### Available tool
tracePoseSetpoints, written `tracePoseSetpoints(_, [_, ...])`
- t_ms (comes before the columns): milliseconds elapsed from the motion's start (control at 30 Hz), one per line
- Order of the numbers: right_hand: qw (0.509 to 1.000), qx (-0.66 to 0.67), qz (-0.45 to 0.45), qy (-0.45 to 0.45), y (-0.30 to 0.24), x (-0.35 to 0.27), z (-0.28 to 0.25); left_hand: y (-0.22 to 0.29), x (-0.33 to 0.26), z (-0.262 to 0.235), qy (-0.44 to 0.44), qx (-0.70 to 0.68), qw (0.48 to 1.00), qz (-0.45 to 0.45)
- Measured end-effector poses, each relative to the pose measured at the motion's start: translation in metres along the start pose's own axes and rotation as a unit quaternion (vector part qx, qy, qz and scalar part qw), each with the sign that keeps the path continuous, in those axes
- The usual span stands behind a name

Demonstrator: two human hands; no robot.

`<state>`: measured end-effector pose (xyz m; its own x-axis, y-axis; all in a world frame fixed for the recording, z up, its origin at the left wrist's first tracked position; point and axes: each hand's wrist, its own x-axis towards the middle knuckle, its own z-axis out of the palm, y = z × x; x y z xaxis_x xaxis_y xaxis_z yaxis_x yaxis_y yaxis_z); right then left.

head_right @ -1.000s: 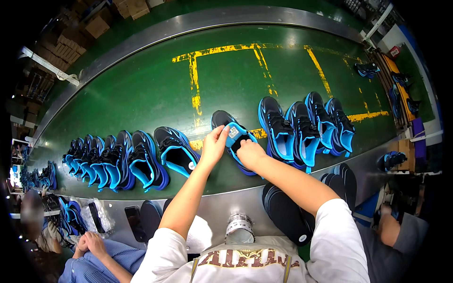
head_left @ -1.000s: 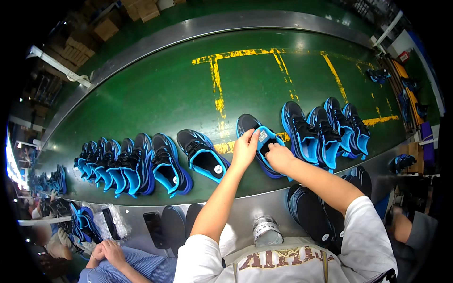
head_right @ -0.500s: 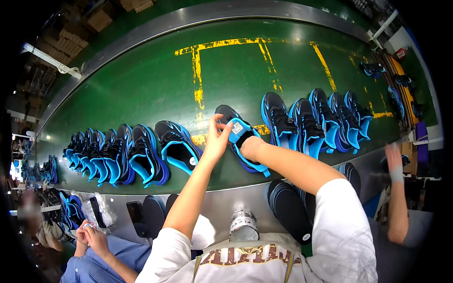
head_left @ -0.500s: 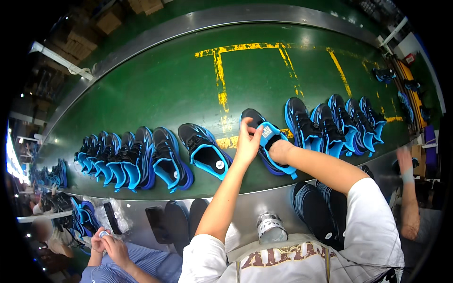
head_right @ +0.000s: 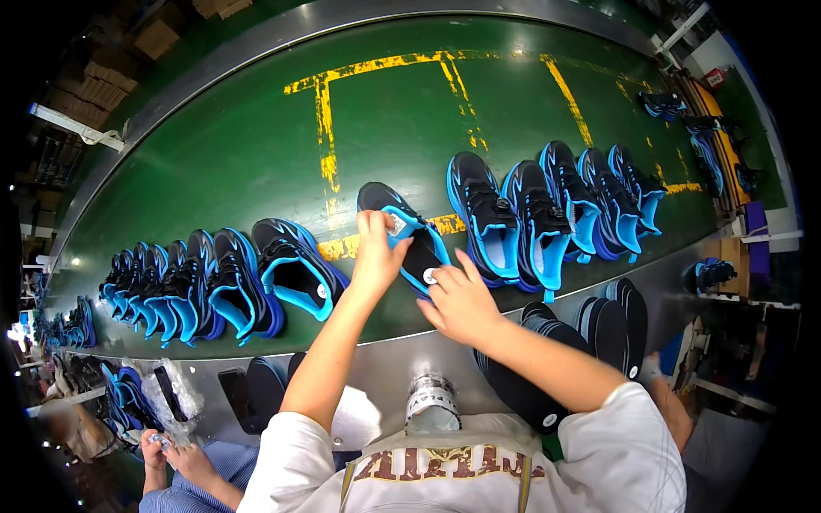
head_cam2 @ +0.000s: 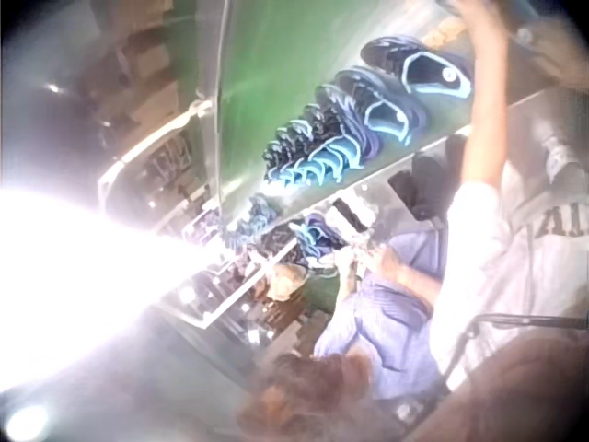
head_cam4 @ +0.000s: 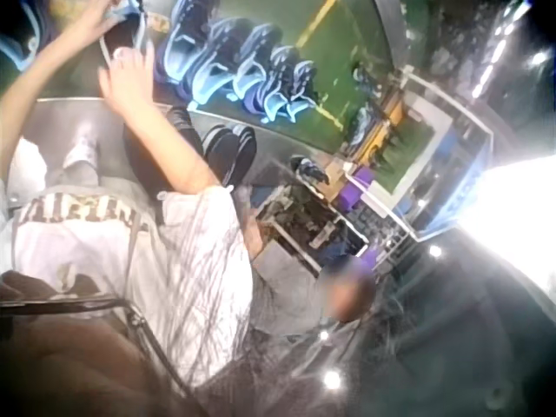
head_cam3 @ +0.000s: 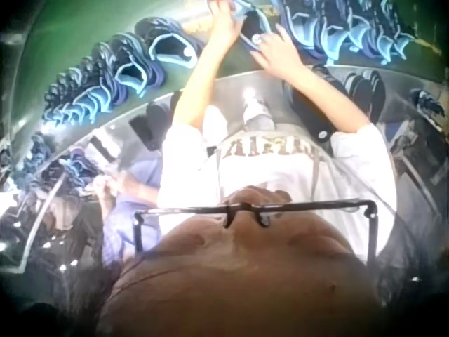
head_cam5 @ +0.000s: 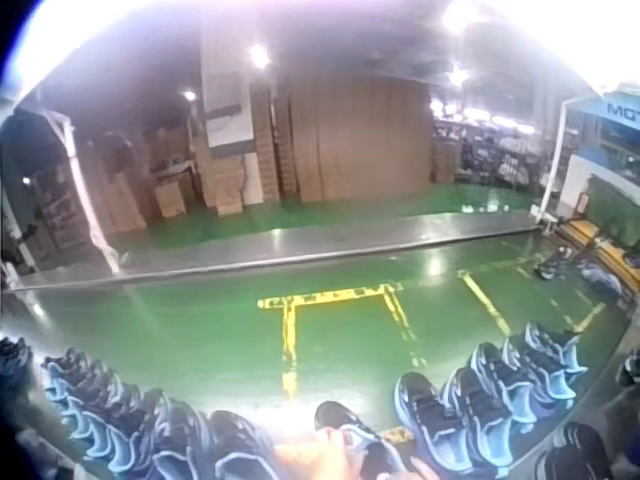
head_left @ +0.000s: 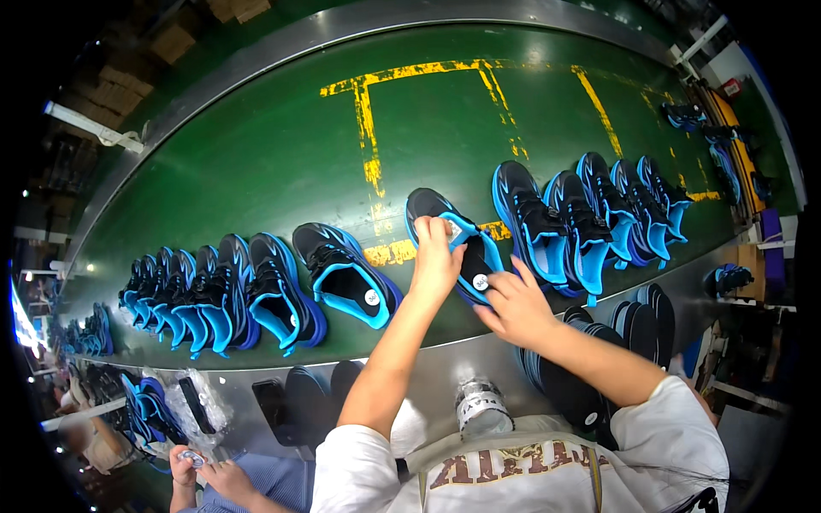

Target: The person picks up blue shoe insoles from a stack and inserts them into a row of blue and black sneakers on a workstation table.

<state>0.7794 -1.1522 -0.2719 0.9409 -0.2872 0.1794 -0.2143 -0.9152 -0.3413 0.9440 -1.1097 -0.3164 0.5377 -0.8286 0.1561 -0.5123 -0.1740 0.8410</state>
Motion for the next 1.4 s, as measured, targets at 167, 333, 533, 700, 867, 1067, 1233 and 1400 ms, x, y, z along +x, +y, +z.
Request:
tracePoseSetpoints(167, [0.992,0.061,0.112,-0.023,-0.008,-0.059,0.005,0.020,-0.023,-0.007,-0.014,0.001,0.997,0.077])
tracePoseSetpoints(333, [0.987,0.101,0.109,-0.053,-0.013,-0.058,-0.012,0.024,-0.017,-0.015,-0.005,0.071,0.992,0.108])
tracePoseSetpoints(533, [0.906,-0.034,0.419,-0.046,0.031,-0.076,-0.065,0.001,-0.005,-0.011,0.011,0.230,0.969,0.089])
tracePoseSetpoints(700, [0.922,0.027,0.376,-0.088,0.125,-0.100,-0.046,0.017,0.004,-0.035,-0.046,0.014,0.996,-0.077])
tracePoseSetpoints(867, [0.930,-0.067,0.360,0.008,0.183,-0.093,-0.053,0.062,0.006,-0.051,0.062,-0.393,0.910,-0.114])
tracePoseSetpoints(1067, [0.963,0.019,0.240,0.123,0.124,-0.096,-0.092,0.092,-0.002,-0.001,-0.352,0.257,0.892,0.116])
tracePoseSetpoints(1233, [0.957,-0.037,0.283,0.053,0.058,-0.185,-0.138,0.029,0.030,0.061,-0.620,0.409,0.668,-0.038])
tracePoseSetpoints(1400, [0.898,0.029,0.438,-0.027,0.003,-0.259,-0.135,0.007,0.028,0.067,-0.650,0.425,0.629,0.039])
